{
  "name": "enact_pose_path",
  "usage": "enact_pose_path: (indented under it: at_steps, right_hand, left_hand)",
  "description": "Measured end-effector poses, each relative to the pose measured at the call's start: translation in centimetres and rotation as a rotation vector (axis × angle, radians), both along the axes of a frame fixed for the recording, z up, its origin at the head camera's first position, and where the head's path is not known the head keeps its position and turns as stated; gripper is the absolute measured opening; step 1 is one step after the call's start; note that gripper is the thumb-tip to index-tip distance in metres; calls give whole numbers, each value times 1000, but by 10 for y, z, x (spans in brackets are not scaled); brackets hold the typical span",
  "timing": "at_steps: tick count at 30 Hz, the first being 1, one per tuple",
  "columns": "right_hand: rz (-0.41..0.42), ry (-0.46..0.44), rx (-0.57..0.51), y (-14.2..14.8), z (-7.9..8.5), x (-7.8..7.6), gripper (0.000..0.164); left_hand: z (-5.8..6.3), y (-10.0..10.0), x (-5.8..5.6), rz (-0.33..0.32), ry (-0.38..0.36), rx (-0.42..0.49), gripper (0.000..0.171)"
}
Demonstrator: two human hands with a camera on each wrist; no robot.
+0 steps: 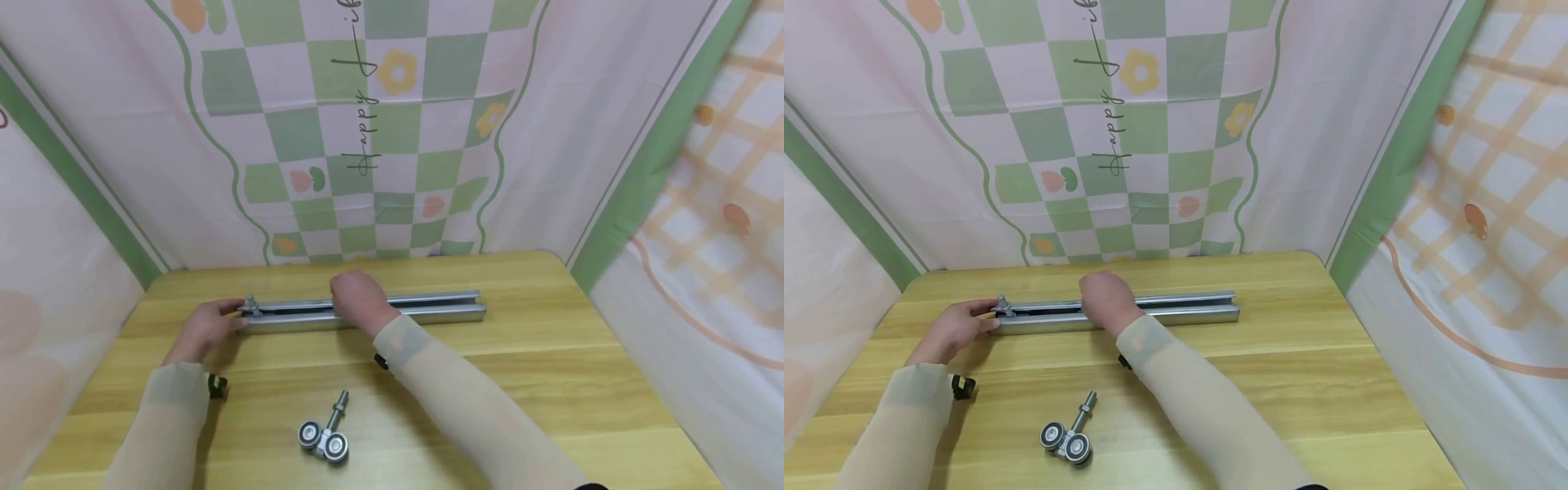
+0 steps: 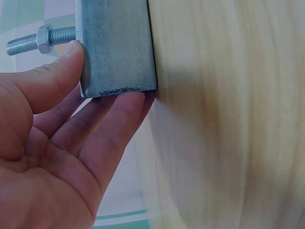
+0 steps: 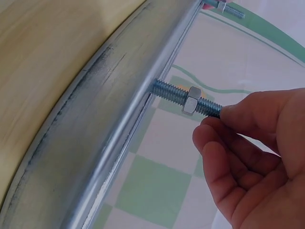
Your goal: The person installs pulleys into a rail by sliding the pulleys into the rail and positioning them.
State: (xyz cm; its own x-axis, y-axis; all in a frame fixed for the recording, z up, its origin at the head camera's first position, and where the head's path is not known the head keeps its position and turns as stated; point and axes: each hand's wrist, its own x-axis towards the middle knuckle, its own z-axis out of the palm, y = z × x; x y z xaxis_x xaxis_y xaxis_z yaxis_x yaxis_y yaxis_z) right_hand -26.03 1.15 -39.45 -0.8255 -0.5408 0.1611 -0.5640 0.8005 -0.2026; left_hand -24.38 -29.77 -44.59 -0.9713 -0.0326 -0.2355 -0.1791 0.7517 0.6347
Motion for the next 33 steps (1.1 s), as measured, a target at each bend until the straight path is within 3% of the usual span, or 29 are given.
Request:
enact_pose_path:
  at_steps: [9, 25, 33]
  right_hand:
    - [49, 14, 40, -11, 2, 1, 31]
    - [69, -91, 57, -28, -3, 0, 22]
    - [100, -52, 127, -36, -2, 2, 11]
  left_hand:
    - [3, 0, 2, -13, 9, 11, 61]
    - [3, 1, 4, -27, 29, 31, 59]
    - [2, 1, 3, -24, 22, 31, 60]
